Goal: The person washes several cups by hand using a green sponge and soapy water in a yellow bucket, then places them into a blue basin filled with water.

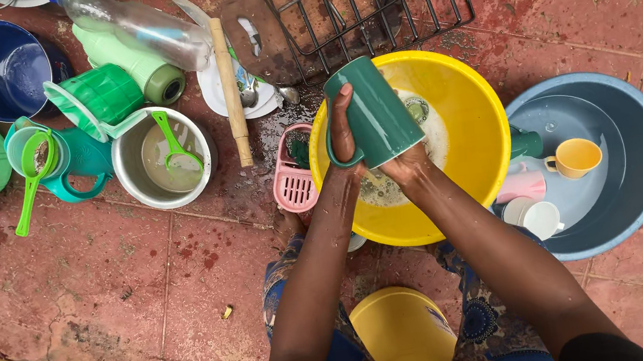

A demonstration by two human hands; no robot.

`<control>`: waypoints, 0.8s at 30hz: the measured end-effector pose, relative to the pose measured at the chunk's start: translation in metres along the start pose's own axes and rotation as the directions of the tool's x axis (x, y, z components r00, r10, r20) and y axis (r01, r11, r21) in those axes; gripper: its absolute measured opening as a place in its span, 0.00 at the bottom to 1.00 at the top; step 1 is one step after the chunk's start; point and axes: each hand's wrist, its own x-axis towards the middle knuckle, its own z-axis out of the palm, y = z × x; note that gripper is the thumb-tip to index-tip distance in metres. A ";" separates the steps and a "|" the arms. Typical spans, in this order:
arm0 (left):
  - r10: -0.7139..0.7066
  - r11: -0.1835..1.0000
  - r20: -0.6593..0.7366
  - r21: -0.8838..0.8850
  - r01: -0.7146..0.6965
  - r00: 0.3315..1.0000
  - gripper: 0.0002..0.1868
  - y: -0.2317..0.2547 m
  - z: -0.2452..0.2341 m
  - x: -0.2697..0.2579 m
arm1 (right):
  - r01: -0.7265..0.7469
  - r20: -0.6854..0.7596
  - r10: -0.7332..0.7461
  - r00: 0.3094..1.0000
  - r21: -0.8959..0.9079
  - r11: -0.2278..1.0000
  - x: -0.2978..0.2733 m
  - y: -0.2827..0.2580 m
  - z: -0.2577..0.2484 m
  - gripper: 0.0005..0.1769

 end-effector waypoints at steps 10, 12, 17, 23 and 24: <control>0.184 0.975 -0.250 -0.079 -0.209 0.951 0.37 0.040 -0.020 0.012 | -0.091 -0.118 0.075 0.990 -0.136 0.986 -0.042 -0.005 0.067 0.17; 0.201 0.935 -0.119 -0.274 -0.226 0.972 0.34 0.054 -0.034 0.016 | -0.008 -0.111 -0.006 0.994 -0.125 0.992 -0.047 -0.007 0.080 0.22; 0.118 0.816 0.142 -0.578 -0.014 0.983 0.36 0.053 -0.058 0.017 | 0.089 -0.244 -0.103 0.964 -0.069 0.994 -0.033 -0.012 0.095 0.22; -0.106 0.712 0.114 -0.684 0.156 0.988 0.43 0.040 -0.064 0.026 | 0.001 -0.247 -0.038 0.968 -0.150 0.989 -0.019 0.005 0.067 0.18; -0.107 0.711 0.127 -0.683 0.165 0.986 0.41 0.038 -0.065 0.026 | -0.003 -0.252 -0.030 0.967 -0.129 0.992 -0.017 0.005 0.064 0.18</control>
